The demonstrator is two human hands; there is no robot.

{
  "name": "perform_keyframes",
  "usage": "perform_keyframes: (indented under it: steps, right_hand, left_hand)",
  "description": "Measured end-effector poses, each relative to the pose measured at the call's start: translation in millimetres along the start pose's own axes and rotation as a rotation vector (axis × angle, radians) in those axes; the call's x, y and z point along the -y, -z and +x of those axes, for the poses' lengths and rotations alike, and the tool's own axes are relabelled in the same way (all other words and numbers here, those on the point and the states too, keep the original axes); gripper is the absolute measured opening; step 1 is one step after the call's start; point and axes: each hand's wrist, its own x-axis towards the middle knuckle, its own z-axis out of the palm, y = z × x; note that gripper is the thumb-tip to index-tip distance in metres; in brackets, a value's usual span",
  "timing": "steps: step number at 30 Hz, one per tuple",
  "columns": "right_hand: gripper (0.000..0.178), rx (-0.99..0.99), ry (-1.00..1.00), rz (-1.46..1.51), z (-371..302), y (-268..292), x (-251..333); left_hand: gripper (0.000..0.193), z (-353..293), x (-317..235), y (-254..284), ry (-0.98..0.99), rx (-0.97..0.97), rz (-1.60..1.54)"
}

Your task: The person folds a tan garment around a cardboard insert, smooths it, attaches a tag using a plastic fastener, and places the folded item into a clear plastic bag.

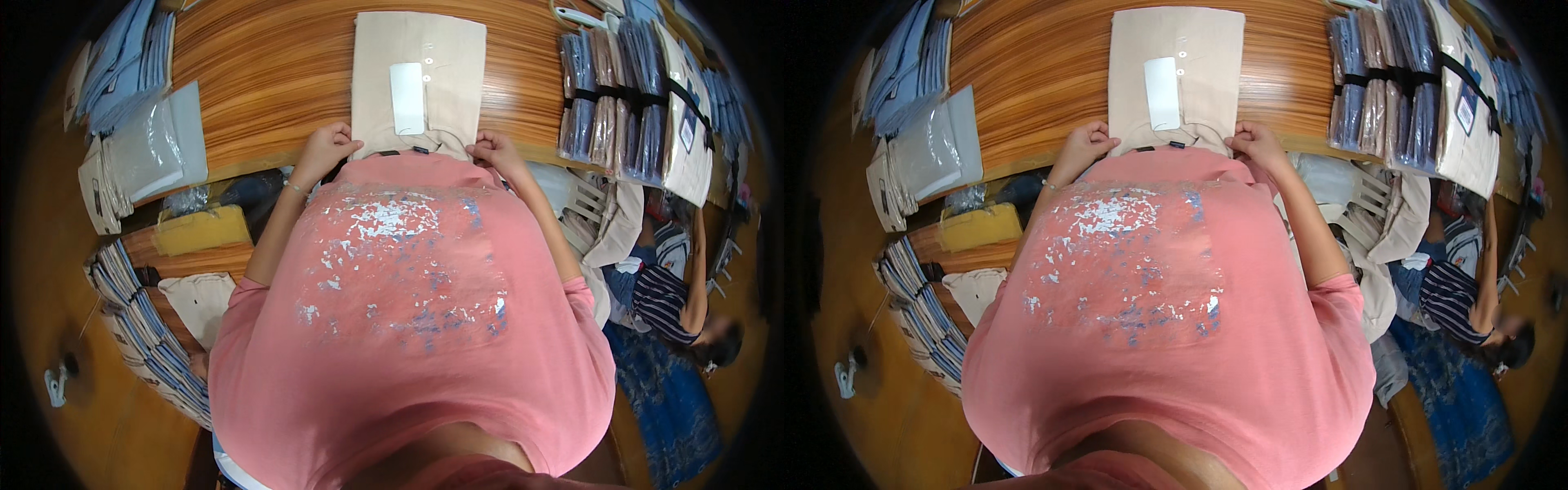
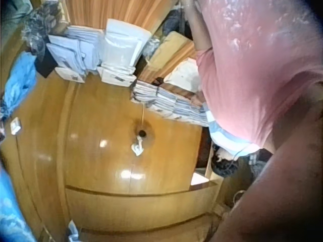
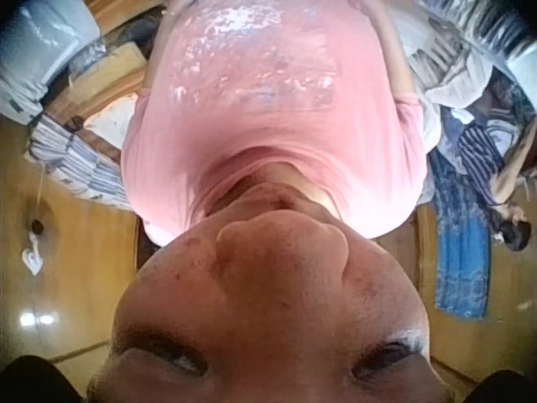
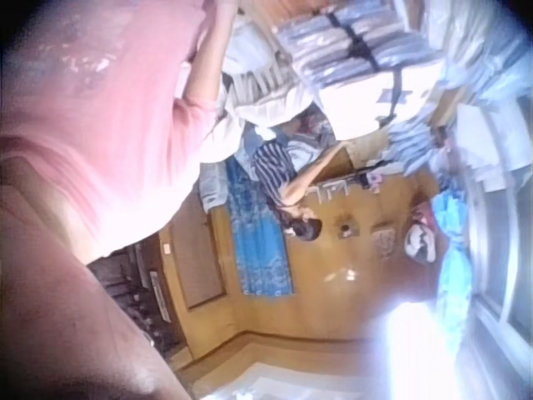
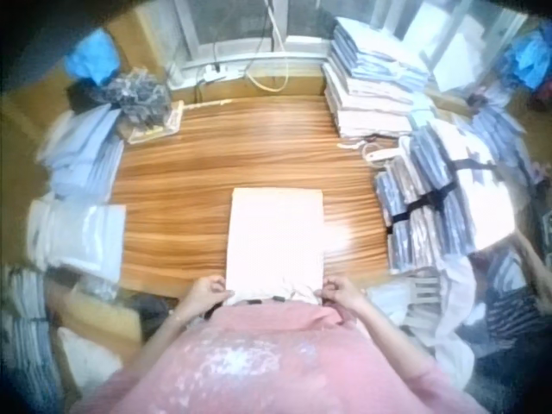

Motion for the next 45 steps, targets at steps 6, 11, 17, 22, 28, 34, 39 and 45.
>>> perform_keyframes:
  steps: [6, 11, 17, 22, 28, 34, 39, 45]
  right_hand:
    - [0.012, 0.034, 0.046, -0.047, 6.1, -3.8, -1.9]
    - [0.017, 0.020, 0.104, 0.080, -5.2, -11.0, -5.9]
    - [0.034, -0.087, 0.159, -0.003, -6.0, -18.0, -16.2]
    - [0.043, -0.342, 0.345, -0.765, -10.0, -23.5, -13.7]
    - [0.033, -0.188, 0.600, -0.573, 12.9, -50.9, 31.4]
    - [0.031, 0.000, 0.204, 0.000, 31.7, -83.4, 39.1]
    - [0.025, 0.025, 0.411, -0.081, 43.8, -87.4, 33.6]
    - [0.013, 0.064, 0.346, 0.104, 36.5, -100.5, 50.0]
  left_hand:
    - [0.022, -5.9, 9.1, -3.9, -0.158, -0.058, -0.002]
    - [0.019, -1.6, 17.9, -2.9, -0.007, 0.107, -0.180]
    - [0.017, -7.7, 11.0, -13.2, 0.114, 0.092, -0.497]
    - [0.018, -16.2, 2.6, -5.7, 0.206, 0.020, 0.127]
    - [0.028, 1.2, -23.1, -26.5, -0.330, -0.110, -0.156]
    - [0.044, 27.7, -49.8, -58.9, -0.451, -0.293, 0.377]
    - [0.037, 23.8, -46.1, -48.8, -0.392, -0.180, 0.067]
    - [0.030, 0.6, -49.4, -47.9, -0.378, -0.028, -0.171]
